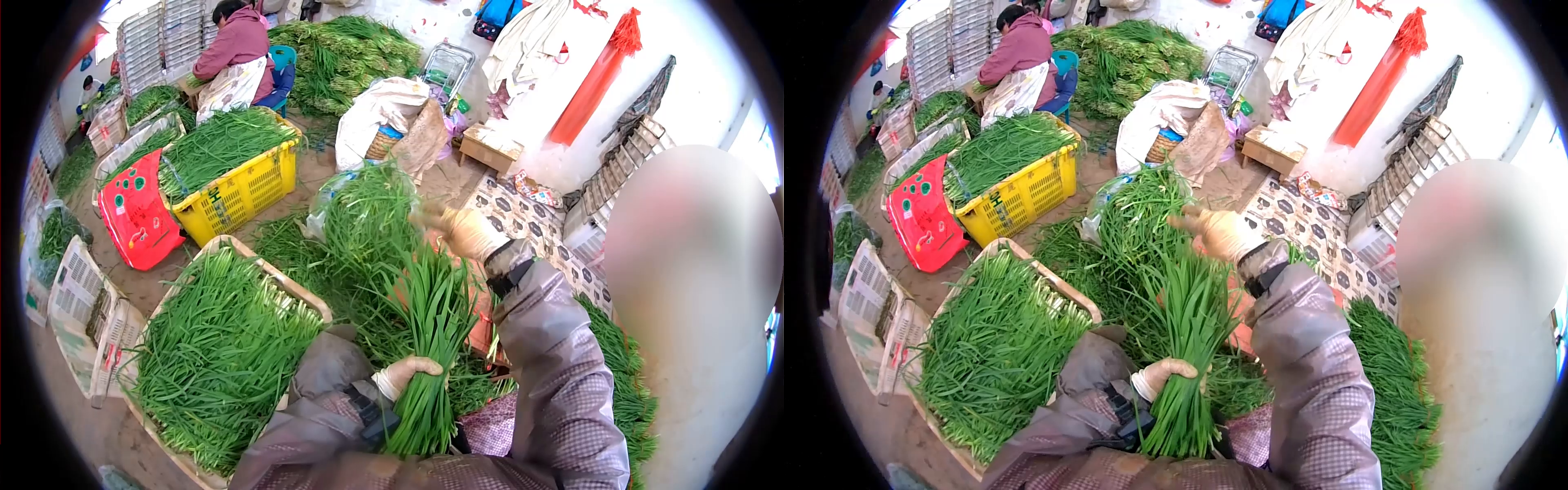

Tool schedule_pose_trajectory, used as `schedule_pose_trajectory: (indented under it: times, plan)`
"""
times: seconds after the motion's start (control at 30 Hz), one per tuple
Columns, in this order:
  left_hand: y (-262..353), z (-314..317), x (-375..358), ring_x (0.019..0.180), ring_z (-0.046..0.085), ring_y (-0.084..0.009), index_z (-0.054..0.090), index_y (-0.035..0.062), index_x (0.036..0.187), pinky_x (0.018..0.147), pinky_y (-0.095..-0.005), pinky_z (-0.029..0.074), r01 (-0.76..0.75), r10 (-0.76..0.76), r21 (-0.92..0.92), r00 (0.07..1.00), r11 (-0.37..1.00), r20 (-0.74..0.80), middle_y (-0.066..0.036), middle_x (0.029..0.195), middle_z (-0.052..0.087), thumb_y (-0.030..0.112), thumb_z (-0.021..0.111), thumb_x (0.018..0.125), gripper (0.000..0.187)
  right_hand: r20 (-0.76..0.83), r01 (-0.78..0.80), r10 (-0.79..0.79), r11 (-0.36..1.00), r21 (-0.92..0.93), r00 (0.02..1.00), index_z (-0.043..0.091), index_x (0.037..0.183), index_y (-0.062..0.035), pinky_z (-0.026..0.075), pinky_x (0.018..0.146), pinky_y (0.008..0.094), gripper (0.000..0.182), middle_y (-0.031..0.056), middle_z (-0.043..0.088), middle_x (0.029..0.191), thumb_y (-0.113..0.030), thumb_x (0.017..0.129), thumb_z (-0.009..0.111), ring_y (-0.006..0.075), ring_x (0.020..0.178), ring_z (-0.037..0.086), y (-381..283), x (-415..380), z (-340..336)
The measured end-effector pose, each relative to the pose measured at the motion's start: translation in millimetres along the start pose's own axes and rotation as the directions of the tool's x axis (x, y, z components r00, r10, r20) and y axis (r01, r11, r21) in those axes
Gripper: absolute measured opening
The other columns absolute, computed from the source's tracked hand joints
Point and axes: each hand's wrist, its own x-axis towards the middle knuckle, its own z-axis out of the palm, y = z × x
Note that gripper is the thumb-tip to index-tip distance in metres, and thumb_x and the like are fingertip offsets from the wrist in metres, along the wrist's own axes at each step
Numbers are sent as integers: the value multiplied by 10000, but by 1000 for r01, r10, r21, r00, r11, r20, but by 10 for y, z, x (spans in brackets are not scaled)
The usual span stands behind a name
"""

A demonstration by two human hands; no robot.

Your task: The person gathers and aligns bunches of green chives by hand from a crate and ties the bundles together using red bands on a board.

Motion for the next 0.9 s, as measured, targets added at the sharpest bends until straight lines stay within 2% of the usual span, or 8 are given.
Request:
schedule_pose_trajectory:
  times: [0.03, 0.13, 0.3, 0.4, 0.53, 0.67, 0.83, 0.9]
  plan:
    - [8, 10, 3, 882, 648, -284, 549, -15, 1190, 845, -431, 526, 8, -8, -2, 1000, 1000, 1, -163, 921, 666, 130, 635, 795, 429, 43, 84, -84, 996, -5, 996, 722, 1114, -219, 529, 809, 405, 344, 170, 649, 1100, -111, 808, 607, 317, 995, 652, -32, -14, 15]
    - [-3, 8, -2, 886, 648, -287, 549, -14, 1192, 841, -435, 526, 5, -5, -4, 1000, 1000, -12, -166, 923, 667, 123, 632, 797, 427, 411, -29, 203, 919, -392, 889, 733, 1075, -230, 535, 809, 406, 313, 156, 665, 1069, -131, 809, 602, 314, 997, 656, -25, 54, 182]
    - [5, 33, -14, 887, 646, -289, 549, -13, 1198, 842, -437, 524, 4, -3, 7, 1000, 1000, -12, -166, 922, 666, 122, 631, 798, 430, 160, -369, 414, 896, -248, 896, 735, 1045, -226, 539, 789, 426, 253, 130, 692, 1027, -215, 838, 590, 311, 886, 683, 191, 161, 64]
    - [0, 30, 0, 885, 647, -283, 554, -17, 1195, 841, -427, 524, 40, -40, -23, 999, 999, -1, -161, 922, 667, 124, 630, 800, 426, 98, -63, 63, 998, -12, 993, 719, 1096, -244, 535, 822, 424, 285, 101, 679, 1125, -253, 831, 616, 301, 957, 669, 37, 124, 7]
    - [28, 78, -19, 881, 648, -270, 561, -24, 1186, 840, -411, 524, 52, -52, 0, 998, 999, -31, -151, 922, 669, 125, 634, 796, 424, 330, 273, -148, 886, -375, 932, 670, 1207, -331, 448, 970, 443, 440, 20, 596, 1301, -225, 781, 643, 308, 1213, 528, -83, 220, 368]
    - [32, 52, -39, 867, 648, -264, 561, -27, 1186, 840, -405, 525, 57, -56, 24, 998, 998, -33, -149, 923, 671, 125, 641, 787, 434, 621, 237, 141, 842, -485, 771, 760, 987, -179, 440, 946, 430, 260, 58, 718, 953, -235, 760, 646, 275, 968, 662, -220, 323, 575]
    - [1, 15, 2, 861, 647, -270, 563, -12, 1183, 838, -410, 528, 32, -32, 0, 999, 999, -25, -155, 921, 670, 125, 644, 783, 431, 324, -3, 223, 828, -560, 919, 752, 813, -103, 554, 692, 400, 194, 115, 713, 799, -274, 765, 674, 288, 780, 702, 170, 282, 506]
    - [19, 33, -5, 863, 647, -274, 564, -4, 1184, 838, -417, 530, 38, -38, -18, 999, 999, -8, -154, 917, 667, 122, 643, 783, 427, 117, -247, 313, 890, -383, 943, 736, 949, -136, 549, 733, 412, 212, 104, 707, 793, -262, 810, 638, 290, 787, 697, 318, 238, 348]
